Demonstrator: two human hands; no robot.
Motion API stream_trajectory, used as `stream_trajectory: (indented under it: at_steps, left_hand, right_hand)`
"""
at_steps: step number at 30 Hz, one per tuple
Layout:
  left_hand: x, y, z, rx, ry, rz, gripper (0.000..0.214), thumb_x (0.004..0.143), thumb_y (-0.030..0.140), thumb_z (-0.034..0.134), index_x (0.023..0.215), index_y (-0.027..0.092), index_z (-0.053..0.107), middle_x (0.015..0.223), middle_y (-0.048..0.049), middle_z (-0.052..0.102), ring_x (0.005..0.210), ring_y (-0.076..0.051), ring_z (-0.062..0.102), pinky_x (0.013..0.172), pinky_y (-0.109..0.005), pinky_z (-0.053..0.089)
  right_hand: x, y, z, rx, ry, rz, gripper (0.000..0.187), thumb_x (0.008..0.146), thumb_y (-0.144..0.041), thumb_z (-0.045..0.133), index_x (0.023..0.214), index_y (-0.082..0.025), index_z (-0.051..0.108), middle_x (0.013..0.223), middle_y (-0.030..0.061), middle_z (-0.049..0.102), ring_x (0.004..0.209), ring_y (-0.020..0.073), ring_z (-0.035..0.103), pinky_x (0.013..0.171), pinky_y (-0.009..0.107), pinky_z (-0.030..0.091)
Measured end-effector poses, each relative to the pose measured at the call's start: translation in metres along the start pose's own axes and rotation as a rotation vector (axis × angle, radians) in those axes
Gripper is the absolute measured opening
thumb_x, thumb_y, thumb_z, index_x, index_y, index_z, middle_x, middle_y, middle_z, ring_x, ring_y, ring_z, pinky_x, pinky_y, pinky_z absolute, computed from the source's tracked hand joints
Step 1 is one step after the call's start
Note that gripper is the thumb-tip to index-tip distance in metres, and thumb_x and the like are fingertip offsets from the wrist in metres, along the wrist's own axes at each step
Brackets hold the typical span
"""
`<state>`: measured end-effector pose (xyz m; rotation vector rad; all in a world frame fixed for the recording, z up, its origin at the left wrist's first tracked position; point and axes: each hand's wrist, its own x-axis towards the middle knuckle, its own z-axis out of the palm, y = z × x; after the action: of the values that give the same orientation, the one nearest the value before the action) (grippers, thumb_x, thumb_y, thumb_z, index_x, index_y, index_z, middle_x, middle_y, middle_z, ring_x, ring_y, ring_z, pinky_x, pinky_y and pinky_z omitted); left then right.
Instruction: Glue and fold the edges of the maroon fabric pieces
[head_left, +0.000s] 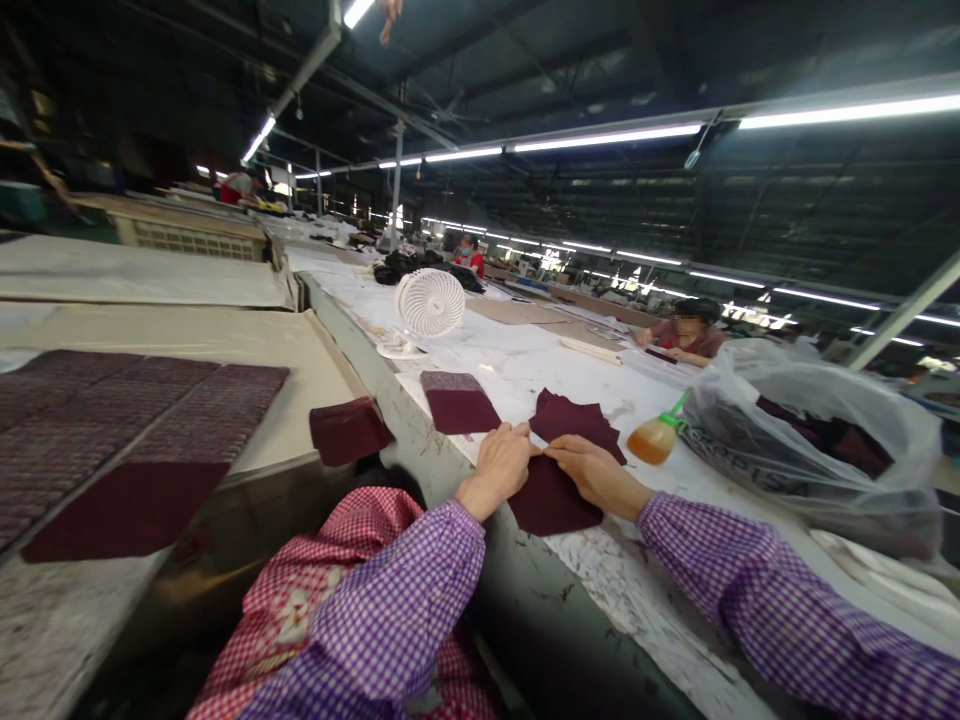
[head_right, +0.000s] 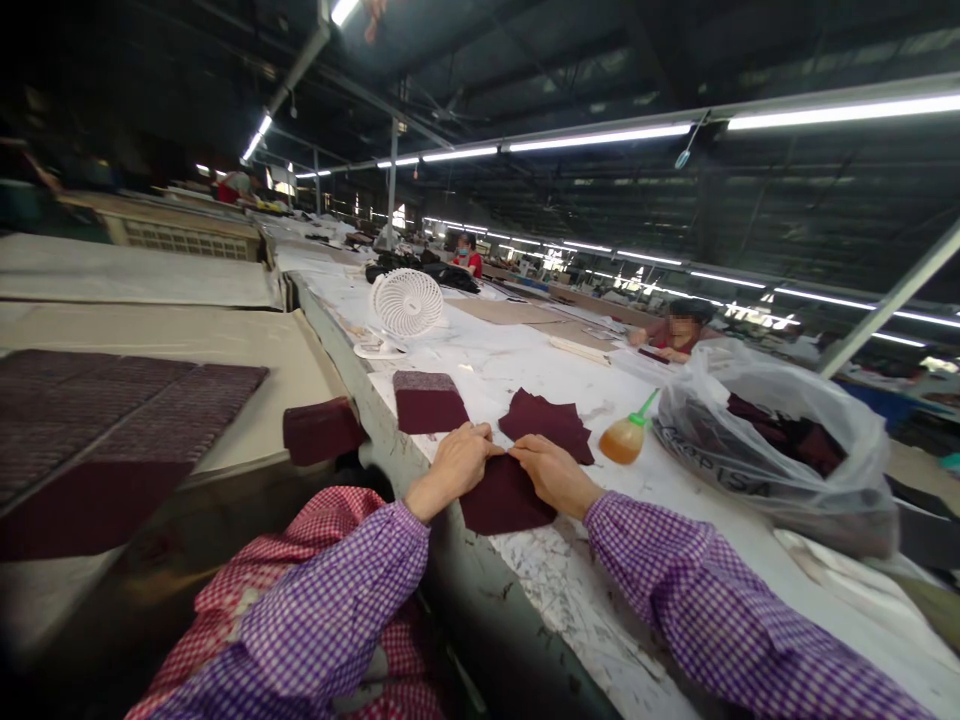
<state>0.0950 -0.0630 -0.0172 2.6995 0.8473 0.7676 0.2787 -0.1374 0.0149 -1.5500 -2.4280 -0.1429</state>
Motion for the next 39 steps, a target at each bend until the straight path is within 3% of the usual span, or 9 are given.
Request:
stream_trajectory:
  at_steps: [4,11,17,27,35,39]
  left_hand:
    - [-0.012,-0.012,-0.012,-0.07,0.054,-0.003,0.024,0.086,0.021,0.049,0.088,0.027,0.072,0.09,-0.0034,0.061,0.088,-0.019,0.049,0.077,-0.028,0.041]
    - [-0.029,-0.035,-0.021,-0.192,0.139,0.009,0.016,0.084,0.022,0.057,0.084,0.025,0.073,0.087,-0.0003,0.063,0.085,-0.016,0.052,0.075,-0.026,0.042]
    - [-0.032,-0.041,-0.024,-0.295,0.155,-0.017,0.016,0.083,0.021,0.059,0.087,0.027,0.073,0.09,0.0001,0.065,0.089,-0.015,0.056,0.08,-0.026,0.043]
    - [-0.033,-0.043,-0.029,-0.383,0.178,0.008,0.016,0.082,0.019,0.059,0.077,0.021,0.073,0.085,-0.0004,0.067,0.083,-0.014,0.059,0.077,-0.022,0.043]
    - [-0.037,-0.061,-0.028,-0.472,0.224,0.022,0.019,0.085,0.017,0.051,0.085,0.016,0.07,0.093,-0.0027,0.068,0.085,-0.013,0.061,0.081,-0.023,0.044]
    - [-0.034,-0.061,-0.026,-0.391,0.244,-0.057,0.022,0.08,0.013,0.055,0.099,0.016,0.066,0.1,-0.0039,0.065,0.09,-0.015,0.058,0.084,-0.026,0.044]
  right_hand:
    - [-0.001,-0.002,0.007,0.069,0.007,0.026,0.034,0.089,-0.018,0.035,0.11,-0.019,0.062,0.105,0.011,0.059,0.097,0.0226,0.053,0.088,0.038,0.043]
    - [0.007,-0.01,-0.009,-0.103,-0.176,-0.041,0.041,0.087,-0.012,0.033,0.119,-0.017,0.058,0.102,0.0118,0.058,0.091,0.0202,0.052,0.083,0.035,0.044]
    - [0.018,-0.018,-0.01,-0.269,-0.273,-0.089,0.046,0.088,-0.013,0.034,0.13,-0.022,0.05,0.097,0.0101,0.056,0.084,0.0182,0.051,0.078,0.032,0.043]
    - [0.04,-0.047,-0.021,-0.506,-0.483,-0.042,0.054,0.089,-0.015,0.035,0.141,-0.032,0.033,0.084,0.0076,0.057,0.071,0.0168,0.053,0.064,0.028,0.036]
    - [0.045,-0.067,-0.012,-0.586,-0.455,0.001,0.064,0.084,-0.006,0.034,0.14,-0.037,0.031,0.081,0.0076,0.058,0.064,0.0166,0.055,0.059,0.028,0.035]
    - [0.047,-0.05,-0.011,-0.408,-0.344,0.06,0.05,0.091,-0.029,0.041,0.14,-0.035,0.032,0.095,0.0083,0.057,0.078,0.0205,0.057,0.066,0.03,0.04]
